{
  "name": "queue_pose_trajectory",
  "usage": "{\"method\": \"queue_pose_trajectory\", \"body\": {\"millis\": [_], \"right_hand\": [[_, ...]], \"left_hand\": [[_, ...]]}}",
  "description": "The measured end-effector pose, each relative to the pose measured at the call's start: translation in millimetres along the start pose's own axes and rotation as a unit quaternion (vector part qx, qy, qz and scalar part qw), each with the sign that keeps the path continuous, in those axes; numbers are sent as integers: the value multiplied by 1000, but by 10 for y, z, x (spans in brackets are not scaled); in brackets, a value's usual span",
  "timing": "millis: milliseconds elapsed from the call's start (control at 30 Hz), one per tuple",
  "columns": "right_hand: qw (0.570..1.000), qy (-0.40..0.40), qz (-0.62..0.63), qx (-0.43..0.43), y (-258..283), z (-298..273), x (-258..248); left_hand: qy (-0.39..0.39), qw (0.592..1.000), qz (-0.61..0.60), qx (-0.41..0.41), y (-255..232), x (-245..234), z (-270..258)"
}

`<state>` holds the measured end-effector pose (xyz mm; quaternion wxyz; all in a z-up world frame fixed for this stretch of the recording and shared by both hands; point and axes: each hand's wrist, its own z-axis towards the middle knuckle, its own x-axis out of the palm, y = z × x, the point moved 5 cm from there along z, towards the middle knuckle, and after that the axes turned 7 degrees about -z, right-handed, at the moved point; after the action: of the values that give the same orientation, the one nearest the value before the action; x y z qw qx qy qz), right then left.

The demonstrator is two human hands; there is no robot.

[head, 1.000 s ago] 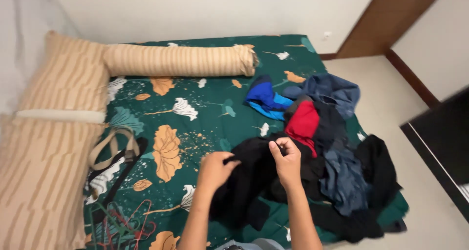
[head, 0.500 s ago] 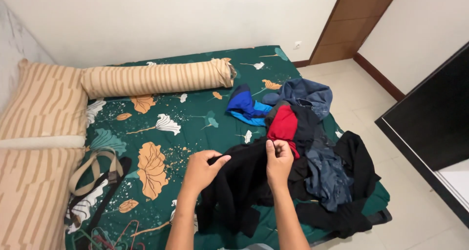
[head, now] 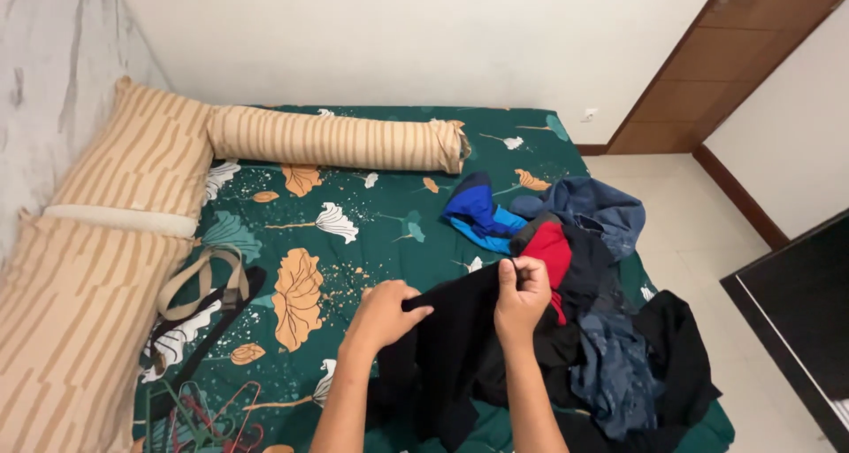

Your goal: Gathering clothes from a bed and putting them on hangers.

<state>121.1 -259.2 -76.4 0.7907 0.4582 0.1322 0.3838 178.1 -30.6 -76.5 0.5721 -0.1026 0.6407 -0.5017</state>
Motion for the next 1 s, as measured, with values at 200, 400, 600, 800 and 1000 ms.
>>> {"method": "queue_pose_trajectory", "body": {"millis": [200,400,600,800,1000], "right_hand": [[999,-37,-3,13,-132,201,-42],[996,-80,-40,18,-166,261,20],[962,198,-154,-107,416,196,486],[894,445,-20,57,344,-318,859],[940,318,-85,96,-200,-338,523]], "left_hand": [[-33,998,13,-55,23,-67,120],[-70,996,15,-50,98,-225,70],[-118,969,-217,-17,-243,-476,43],[-141,956,-252,-61,-312,-320,41],[-93,937,-331,-52,-142,-459,-87]]}}
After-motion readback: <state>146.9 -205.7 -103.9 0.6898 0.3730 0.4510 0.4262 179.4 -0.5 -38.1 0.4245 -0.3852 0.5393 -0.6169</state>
